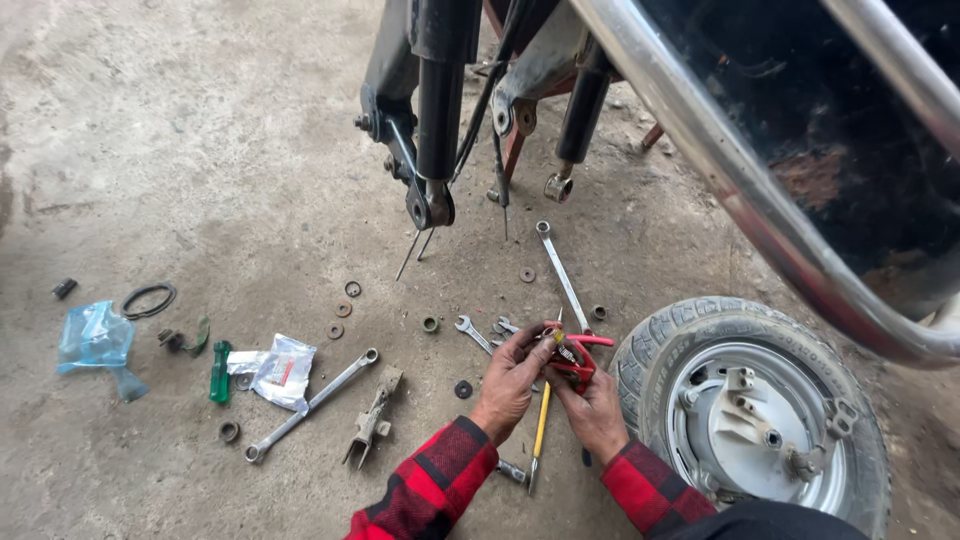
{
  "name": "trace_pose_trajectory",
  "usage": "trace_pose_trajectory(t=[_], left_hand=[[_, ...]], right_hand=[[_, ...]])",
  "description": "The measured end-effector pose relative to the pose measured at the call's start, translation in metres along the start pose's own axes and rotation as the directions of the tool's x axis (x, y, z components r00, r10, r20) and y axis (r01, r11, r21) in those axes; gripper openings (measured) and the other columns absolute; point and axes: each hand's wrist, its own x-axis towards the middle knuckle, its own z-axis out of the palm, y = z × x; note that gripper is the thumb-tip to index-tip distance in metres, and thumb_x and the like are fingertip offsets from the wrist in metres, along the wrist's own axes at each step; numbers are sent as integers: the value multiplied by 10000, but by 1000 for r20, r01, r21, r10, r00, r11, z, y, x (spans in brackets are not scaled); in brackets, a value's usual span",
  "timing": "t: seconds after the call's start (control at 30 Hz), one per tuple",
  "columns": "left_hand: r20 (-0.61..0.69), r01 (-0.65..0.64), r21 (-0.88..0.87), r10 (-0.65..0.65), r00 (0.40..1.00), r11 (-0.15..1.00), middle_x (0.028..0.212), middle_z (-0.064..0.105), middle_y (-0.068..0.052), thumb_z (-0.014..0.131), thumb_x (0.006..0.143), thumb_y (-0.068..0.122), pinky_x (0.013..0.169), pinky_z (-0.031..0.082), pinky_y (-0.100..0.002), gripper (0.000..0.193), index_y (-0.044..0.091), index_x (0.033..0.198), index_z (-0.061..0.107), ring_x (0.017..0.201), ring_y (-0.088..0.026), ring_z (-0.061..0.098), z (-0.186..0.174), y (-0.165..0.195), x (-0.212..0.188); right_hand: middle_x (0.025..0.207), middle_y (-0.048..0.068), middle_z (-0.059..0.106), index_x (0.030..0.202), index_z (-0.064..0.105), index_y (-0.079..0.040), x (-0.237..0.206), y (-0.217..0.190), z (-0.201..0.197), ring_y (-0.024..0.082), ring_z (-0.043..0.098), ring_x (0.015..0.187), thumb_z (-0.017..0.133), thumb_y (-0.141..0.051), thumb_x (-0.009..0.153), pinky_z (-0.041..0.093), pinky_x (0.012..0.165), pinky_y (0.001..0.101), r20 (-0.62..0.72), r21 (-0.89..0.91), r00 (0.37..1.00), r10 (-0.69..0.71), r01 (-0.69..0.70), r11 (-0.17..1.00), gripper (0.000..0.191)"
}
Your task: The person works on the front suspension of a scooter, using pliers and a pipe wrench to loosen and remove a bushing from the shock mount. They then pick up a yellow packet, apply its contents to a metal bracket, and hammer and press the part while seated on the ground.
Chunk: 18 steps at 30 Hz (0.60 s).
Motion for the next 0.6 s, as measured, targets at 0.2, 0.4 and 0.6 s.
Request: trace_pose_trajectory(t=[0.2,0.4,0.6], left_hand=[[32,-88,156,84,996,984,1094,739,-55,669,961,89,910,591,-308,400,17,1348,601,1010,-134,706,-4,1,7],[78,-98,368,74,994,925,1042,713,-72,822,902,173,883,576,-311,396,-5,1225,680,950,-114,660,3,5,17],[-5,-105,659,144,990,745,900,705,-17,849,808,291,784,565,-306,423,52,1068,615,816,-95,642,25,16,19]], right_hand=[[1021,59,796,1151,688,-32,10,14,8,139,741,959,763,-145,855,587,839,326,54,0,998,19,-19,1000,326],[1059,100,784,1169,692,-15,16,56,20,232,762,1058,666,-152,892,570,878,356,98,-146,993,-63,77,986,310],[1203,145,696,1252,612,37,32,84,26,268,667,1146,655,-169,936,515,939,368,96,-130,918,-385,395,909,380]])
